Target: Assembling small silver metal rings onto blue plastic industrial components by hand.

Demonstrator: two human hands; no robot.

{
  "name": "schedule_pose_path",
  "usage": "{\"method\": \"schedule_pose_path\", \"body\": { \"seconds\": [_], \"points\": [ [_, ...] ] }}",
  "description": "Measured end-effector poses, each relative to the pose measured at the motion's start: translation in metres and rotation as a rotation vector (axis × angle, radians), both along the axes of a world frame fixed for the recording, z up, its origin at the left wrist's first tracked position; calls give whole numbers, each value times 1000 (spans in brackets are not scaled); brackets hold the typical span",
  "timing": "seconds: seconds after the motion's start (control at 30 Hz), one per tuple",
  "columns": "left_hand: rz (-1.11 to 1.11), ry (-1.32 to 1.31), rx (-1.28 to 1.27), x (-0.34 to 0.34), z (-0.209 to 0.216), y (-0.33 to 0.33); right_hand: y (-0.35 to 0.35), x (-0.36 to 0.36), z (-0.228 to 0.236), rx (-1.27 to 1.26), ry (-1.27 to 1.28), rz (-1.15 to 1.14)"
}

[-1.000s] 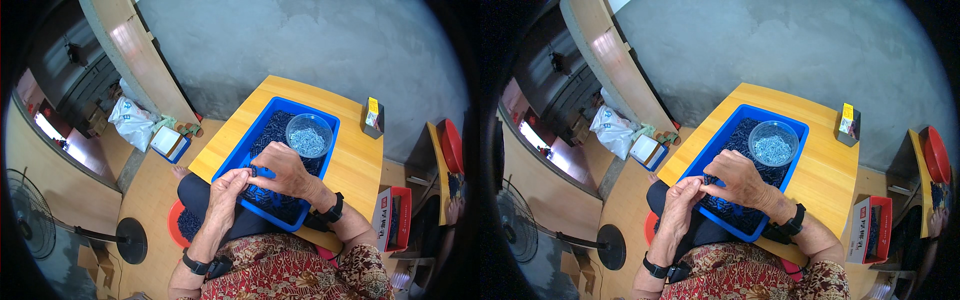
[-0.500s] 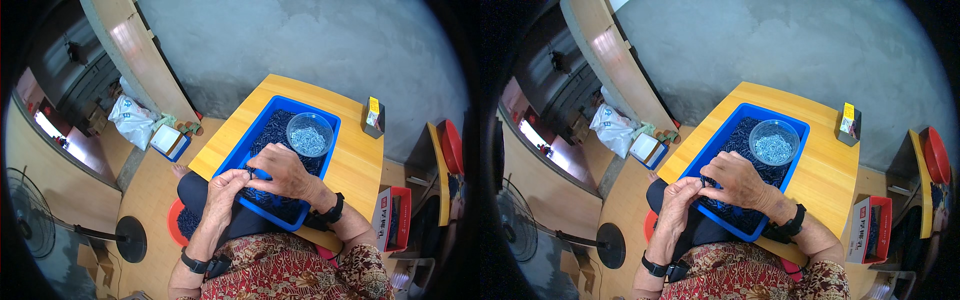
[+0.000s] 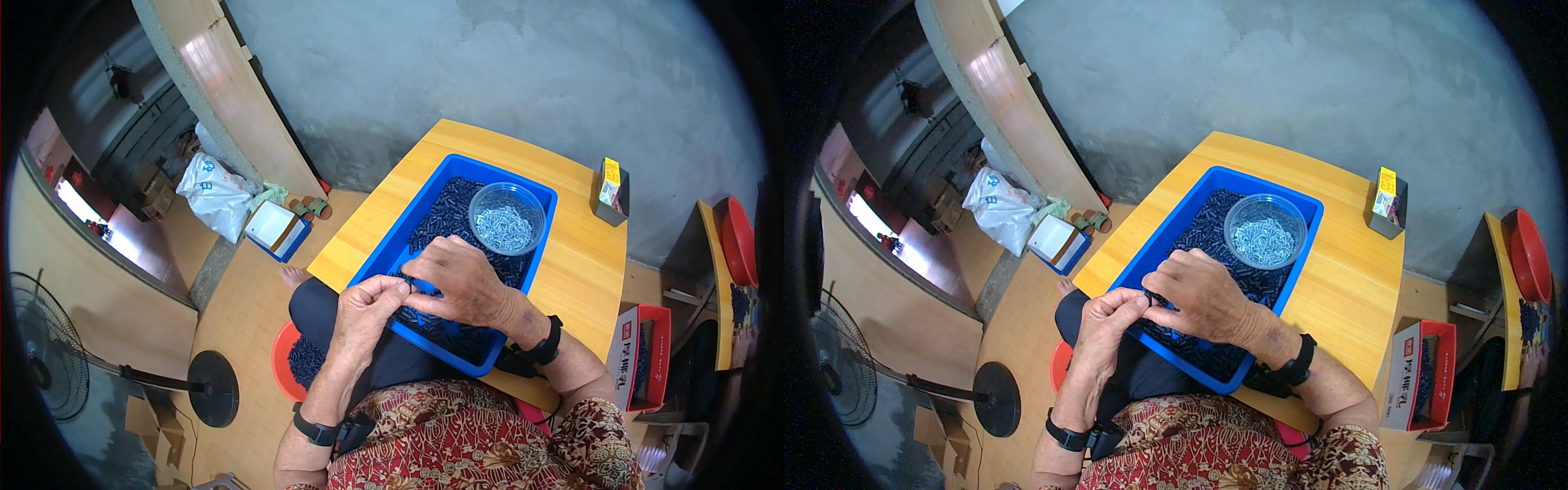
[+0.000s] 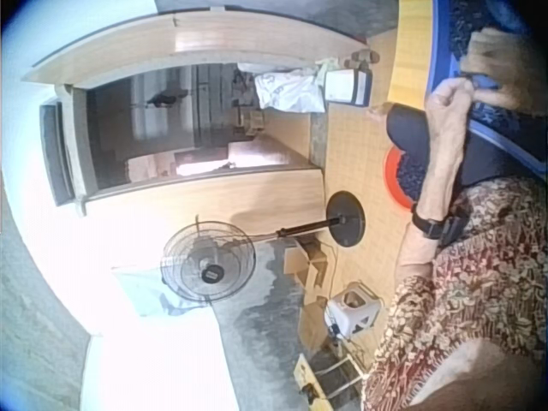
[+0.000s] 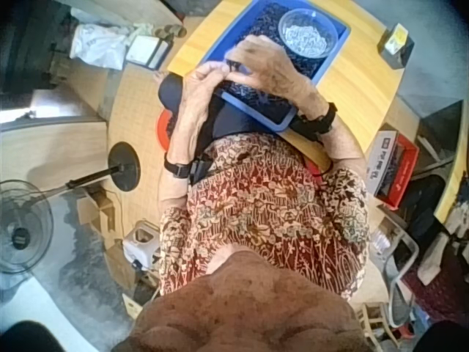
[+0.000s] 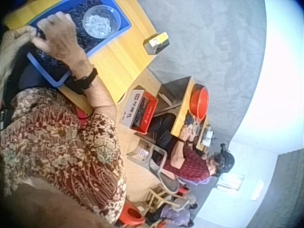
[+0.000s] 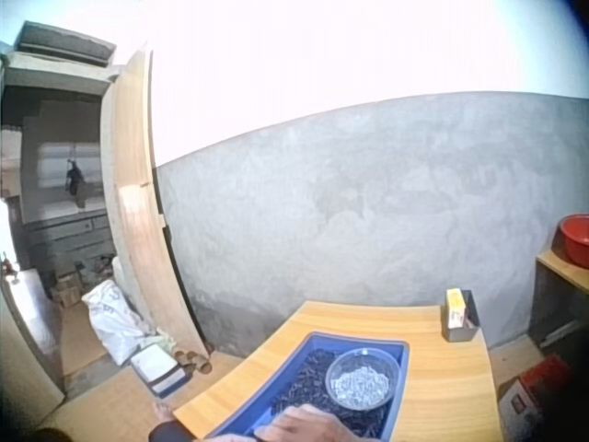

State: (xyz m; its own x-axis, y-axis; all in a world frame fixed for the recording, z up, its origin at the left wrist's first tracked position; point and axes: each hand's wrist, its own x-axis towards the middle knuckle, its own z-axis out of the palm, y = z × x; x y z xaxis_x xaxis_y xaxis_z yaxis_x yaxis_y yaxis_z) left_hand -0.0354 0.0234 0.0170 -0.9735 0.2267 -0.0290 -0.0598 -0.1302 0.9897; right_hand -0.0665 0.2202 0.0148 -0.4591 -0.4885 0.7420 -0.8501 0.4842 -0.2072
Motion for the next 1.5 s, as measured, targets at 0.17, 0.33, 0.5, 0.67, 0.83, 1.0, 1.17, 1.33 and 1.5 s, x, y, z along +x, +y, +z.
{"method": "schedule_pose_path", "body": {
  "seconds": [0.17, 0.33, 0.5, 0.67, 0.83, 1.0, 1.17, 1.33, 1.5],
  "points": [
    [8, 7, -2, -1, -2, 0, -3, -1, -5, -52, 1, 13],
    [5, -76, 74, 0, 1, -1, -2, -1, -6, -66, -2, 6],
    [-41, -71, 45, -1, 1, -1, -5, -1, -7, -94, 20, 19],
    [21, -13, 59, 2, 1, 5, -6, 1, -6, -64, 51, -14],
    [46, -52, 82, -1, -3, 7, -9, 2, -8, -64, 69, -60],
    [49, -62, 80, -2, -3, 7, -10, 4, -8, -28, 52, -97],
    [37, -58, 82, -2, -2, 14, -9, 5, -10, -37, 22, -136],
    [49, -57, 75, -3, -1, 18, -9, 4, -11, -70, 34, -138],
    [36, -77, 72, -3, 0, 16, -10, 4, -11, -81, 85, -120]
  ]
}}
